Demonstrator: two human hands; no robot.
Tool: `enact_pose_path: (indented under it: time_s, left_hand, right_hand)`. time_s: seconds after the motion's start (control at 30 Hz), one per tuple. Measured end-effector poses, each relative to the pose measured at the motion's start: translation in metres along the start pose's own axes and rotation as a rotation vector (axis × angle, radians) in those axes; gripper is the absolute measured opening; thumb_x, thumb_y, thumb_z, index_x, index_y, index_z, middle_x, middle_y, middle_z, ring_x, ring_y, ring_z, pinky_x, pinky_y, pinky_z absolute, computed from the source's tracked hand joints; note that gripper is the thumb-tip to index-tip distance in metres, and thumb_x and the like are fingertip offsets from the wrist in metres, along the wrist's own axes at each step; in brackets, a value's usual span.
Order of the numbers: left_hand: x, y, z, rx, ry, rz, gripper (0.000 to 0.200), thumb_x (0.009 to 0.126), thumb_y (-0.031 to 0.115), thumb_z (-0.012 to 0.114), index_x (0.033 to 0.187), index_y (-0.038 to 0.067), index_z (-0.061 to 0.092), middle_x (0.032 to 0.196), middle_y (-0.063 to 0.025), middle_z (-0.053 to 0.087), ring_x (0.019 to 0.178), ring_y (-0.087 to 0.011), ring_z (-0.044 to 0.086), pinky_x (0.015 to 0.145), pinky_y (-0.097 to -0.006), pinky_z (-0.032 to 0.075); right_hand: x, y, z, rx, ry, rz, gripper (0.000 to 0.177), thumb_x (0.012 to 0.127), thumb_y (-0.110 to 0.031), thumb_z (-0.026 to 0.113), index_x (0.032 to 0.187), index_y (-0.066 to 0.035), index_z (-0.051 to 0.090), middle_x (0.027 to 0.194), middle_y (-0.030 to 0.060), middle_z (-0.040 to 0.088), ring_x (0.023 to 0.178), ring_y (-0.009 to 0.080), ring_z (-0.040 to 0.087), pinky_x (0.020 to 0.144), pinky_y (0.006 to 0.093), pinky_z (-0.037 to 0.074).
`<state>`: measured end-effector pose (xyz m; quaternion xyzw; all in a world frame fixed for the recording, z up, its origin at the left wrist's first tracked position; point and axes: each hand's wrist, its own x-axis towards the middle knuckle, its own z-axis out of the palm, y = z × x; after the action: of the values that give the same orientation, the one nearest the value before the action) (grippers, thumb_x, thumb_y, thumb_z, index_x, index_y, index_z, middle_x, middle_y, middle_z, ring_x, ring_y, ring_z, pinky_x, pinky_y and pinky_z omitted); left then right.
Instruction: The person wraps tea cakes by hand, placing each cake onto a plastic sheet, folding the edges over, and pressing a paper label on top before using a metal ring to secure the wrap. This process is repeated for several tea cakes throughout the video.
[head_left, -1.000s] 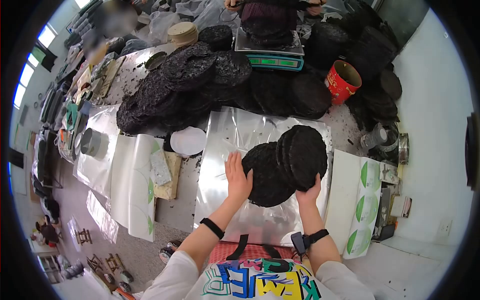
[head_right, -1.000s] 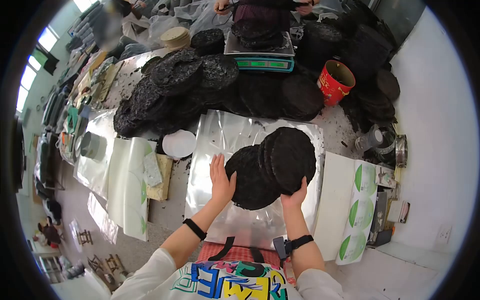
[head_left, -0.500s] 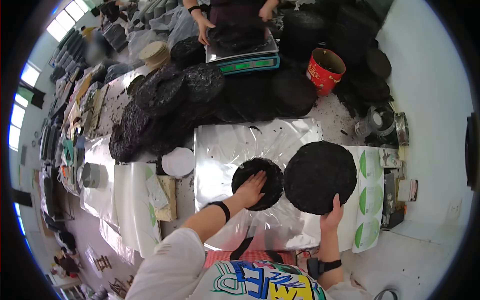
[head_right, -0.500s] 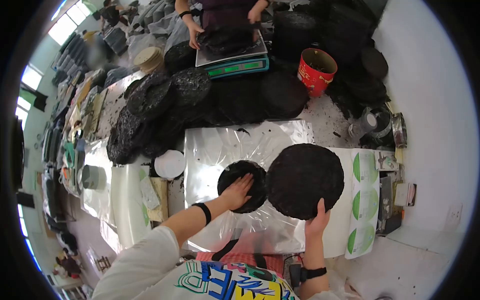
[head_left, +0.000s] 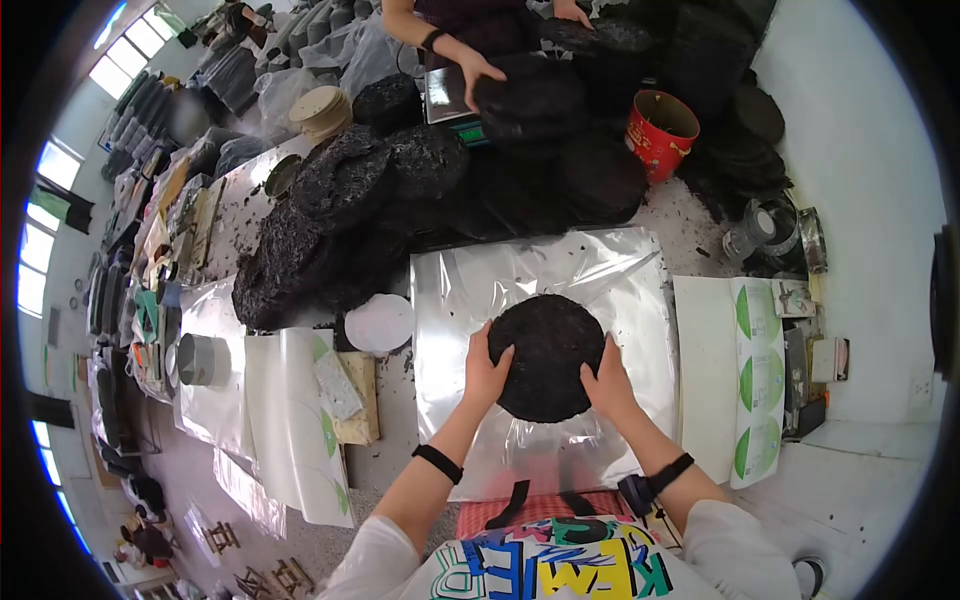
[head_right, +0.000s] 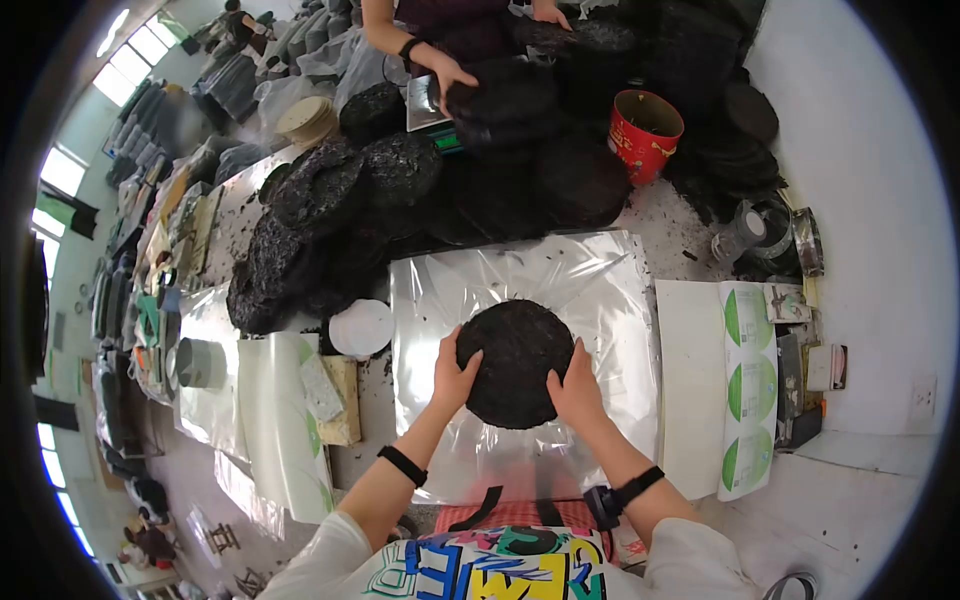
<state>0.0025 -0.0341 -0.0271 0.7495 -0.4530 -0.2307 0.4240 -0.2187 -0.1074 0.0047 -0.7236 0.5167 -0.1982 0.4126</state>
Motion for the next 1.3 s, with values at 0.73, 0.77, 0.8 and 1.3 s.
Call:
enact_pose_path:
  time_s: [0.73, 0.77, 0.8, 1.3]
  left_hand:
    - [0.041, -0.008, 0.051, 0.317, -0.739, 0.853, 0.104, 0.069, 0.063, 0.064, 0.145, 0.000, 0.031, 0.152, -0.0166, 0.028, 0.142, -0.0332, 0.024, 0.112, -0.0583, 0.017]
    - [0.041, -0.013, 0.055, 0.317, -0.749, 0.845, 0.104, 0.069, 0.063, 0.064, 0.145, 0.000, 0.031, 0.152, -0.0166, 0.028, 0.142, -0.0332, 0.024, 0.112, -0.0583, 0.017]
    - [0.040, -0.018, 0.060, 0.321, -0.737, 0.852, 0.104, 0.069, 0.063, 0.065, 0.145, 0.000, 0.031, 0.152, -0.0164, 0.028, 0.142, -0.0329, 0.024, 0.112, -0.0583, 0.017]
    - [-0.120, -0.046, -0.089, 0.232, -0.083, -0.058, 0.049, 0.078, 0.007, 0.063, 0.126, 0.003, 0.052, 0.127, -0.0158, 0.054, 0.121, -0.0361, 0.048, 0.105, -0.0434, 0.037]
  right_hand:
    - [0.075, 0.028, 0.074, -0.851, -0.541, -0.595, 0.078, 0.090, -0.039, 0.045, 0.150, 0.000, 0.013, 0.157, 0.0175, 0.011, 0.145, 0.0320, 0.011, 0.118, 0.0462, 0.012]
    - [0.072, 0.031, 0.079, -0.884, -0.556, -0.560, 0.078, 0.090, -0.039, 0.045, 0.150, -0.001, 0.013, 0.157, 0.0174, 0.011, 0.145, 0.0321, 0.011, 0.118, 0.0463, 0.012]
    - [0.066, 0.032, 0.082, -0.920, -0.573, -0.523, 0.078, 0.090, -0.039, 0.045, 0.150, -0.001, 0.013, 0.158, 0.0174, 0.010, 0.145, 0.0321, 0.010, 0.118, 0.0463, 0.013]
    - [0.061, 0.008, 0.056, -0.805, -0.651, -0.639, 0.088, 0.088, -0.051, 0.052, 0.147, 0.006, 0.019, 0.156, 0.0211, 0.013, 0.146, 0.0319, 0.005, 0.119, 0.0440, 0.004]
